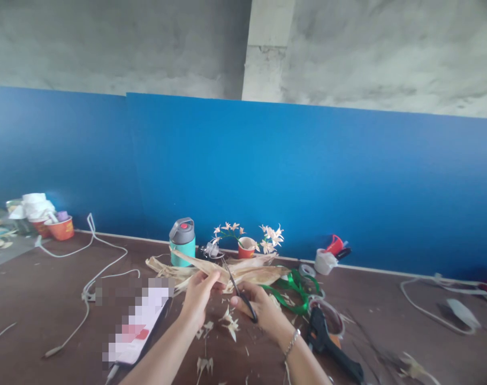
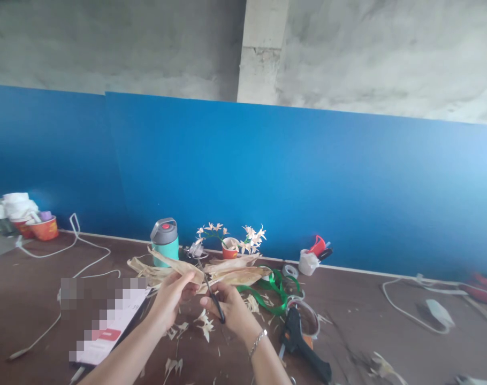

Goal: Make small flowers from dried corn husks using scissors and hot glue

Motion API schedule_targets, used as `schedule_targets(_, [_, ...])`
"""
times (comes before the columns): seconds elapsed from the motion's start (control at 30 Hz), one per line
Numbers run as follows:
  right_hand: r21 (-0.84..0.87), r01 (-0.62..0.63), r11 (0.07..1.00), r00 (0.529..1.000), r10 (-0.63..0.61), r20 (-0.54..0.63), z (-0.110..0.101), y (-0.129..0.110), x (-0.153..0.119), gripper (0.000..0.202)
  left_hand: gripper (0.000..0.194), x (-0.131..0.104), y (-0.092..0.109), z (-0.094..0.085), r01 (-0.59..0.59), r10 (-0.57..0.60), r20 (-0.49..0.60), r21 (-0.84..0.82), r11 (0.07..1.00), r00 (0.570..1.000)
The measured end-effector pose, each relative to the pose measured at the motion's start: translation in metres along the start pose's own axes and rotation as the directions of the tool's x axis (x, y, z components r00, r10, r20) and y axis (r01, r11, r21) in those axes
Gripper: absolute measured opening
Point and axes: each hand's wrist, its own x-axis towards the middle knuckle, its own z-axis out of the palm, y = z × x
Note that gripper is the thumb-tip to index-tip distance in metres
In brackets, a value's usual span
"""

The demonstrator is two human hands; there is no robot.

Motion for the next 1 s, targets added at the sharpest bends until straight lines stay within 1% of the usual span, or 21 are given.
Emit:
schedule_targets(0.27, [-0.054,-0.016,0.998,1.0,0.016,-0.005,-0.003,-0.002,0.001,0.038,0.022,0.001,0.004,-0.002,-0.032,0.029,0.061,0.063,0.997,0.998])
schedule_targets(0.43, [-0.098,-0.009,0.995,1.0,0.008,-0.007,-0.005,0.001,0.004,0.041,0.02,0.001,0.007,-0.002,-0.047,0.042,0.059,0.09,0.995,0.997])
schedule_targets(0.6, [-0.079,0.011,0.997,1.0,-0.009,0.026,-0.005,0.006,0.005,0.042,0.018,-0.001,0.012,-0.001,-0.068,0.059,0.058,0.151,0.986,0.997])
schedule_targets(0.8, [-0.093,0.008,0.996,1.0,-0.007,0.014,-0.007,0.007,0.007,0.041,0.019,0.0,0.013,-0.003,-0.09,0.073,0.107,0.171,0.981,0.992])
schedule_targets(1.0, [-0.06,0.046,0.997,0.998,-0.043,0.048,-0.01,0.013,0.008,0.042,0.02,0.002,0.014,-0.005,-0.088,0.063,0.123,0.206,0.975,0.99])
